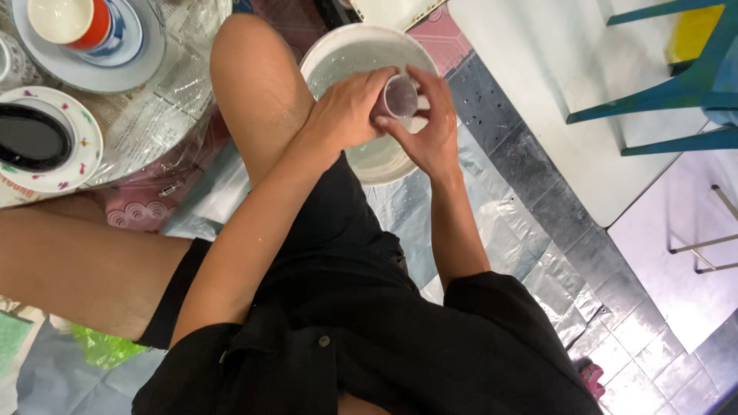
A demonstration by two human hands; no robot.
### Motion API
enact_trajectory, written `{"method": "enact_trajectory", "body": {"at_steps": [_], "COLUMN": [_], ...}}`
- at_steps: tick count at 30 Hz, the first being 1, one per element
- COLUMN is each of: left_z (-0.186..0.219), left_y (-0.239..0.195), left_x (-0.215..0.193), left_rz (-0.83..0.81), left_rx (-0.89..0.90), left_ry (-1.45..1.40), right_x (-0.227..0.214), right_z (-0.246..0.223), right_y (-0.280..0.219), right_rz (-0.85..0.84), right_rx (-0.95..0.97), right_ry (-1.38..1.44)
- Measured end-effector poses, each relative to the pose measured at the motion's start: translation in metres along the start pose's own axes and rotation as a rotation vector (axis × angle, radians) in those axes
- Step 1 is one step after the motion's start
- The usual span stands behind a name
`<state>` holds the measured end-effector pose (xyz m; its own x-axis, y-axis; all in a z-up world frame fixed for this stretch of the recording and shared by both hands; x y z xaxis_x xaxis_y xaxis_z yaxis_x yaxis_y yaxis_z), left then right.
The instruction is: The person washes various cups and small bowls in a white bucket of water. They rinse each item by hand and place the cleaned items onto a nearby tray.
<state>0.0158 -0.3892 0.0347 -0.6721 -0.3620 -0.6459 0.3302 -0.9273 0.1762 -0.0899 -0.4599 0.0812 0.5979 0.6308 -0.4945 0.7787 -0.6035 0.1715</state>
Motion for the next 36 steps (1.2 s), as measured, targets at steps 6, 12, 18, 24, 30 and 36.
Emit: {"method": "enact_trajectory", "body": {"at_steps": [6,12,18,24,30,36], "left_z": [-0.017,-0.012,-0.011,-0.014,-0.022,-0.033], "left_y": [-0.003,0.003,0.005,0.006,0.011,0.01], "left_x": [0.021,0.012,0.012,0.011,0.007,0.027], "left_rz": [-0.055,0.016,-0.058,-0.054,0.009,-0.065], "left_rx": [-0.027,0.032,-0.038,-0.032,-0.055,-0.105], "left_ry": [0.117,0.15,0.112,0.151,0.276,0.624], "right_x": [0.008,0.037,0.038,0.054,0.032,0.054], "right_z": [-0.002,0.03,0.036,0.051,0.106,0.188], "right_y": [-0.015,-0.024,-0.024,-0.018,-0.032,-0.061], "right_rz": [0.002,-0.22,-0.247,-0.233,0.142,0.231], "right_rx": [-0.192,-0.167,-0.273,-0.206,0.048,0.309], "right_ry": [-0.307,-0.206,-0.406,-0.188,0.033,0.434]}}
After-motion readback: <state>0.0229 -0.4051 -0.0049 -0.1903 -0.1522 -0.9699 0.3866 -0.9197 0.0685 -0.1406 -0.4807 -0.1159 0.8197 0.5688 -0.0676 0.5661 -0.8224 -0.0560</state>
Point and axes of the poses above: each hand's wrist, its own y-axis towards the middle knuckle, its own x-axis out of the palm, z = x × y, the point moved 10 cm from there along y, towards the middle knuckle, and after that the axes turned 1 degree about y, right-handed, at the moved point
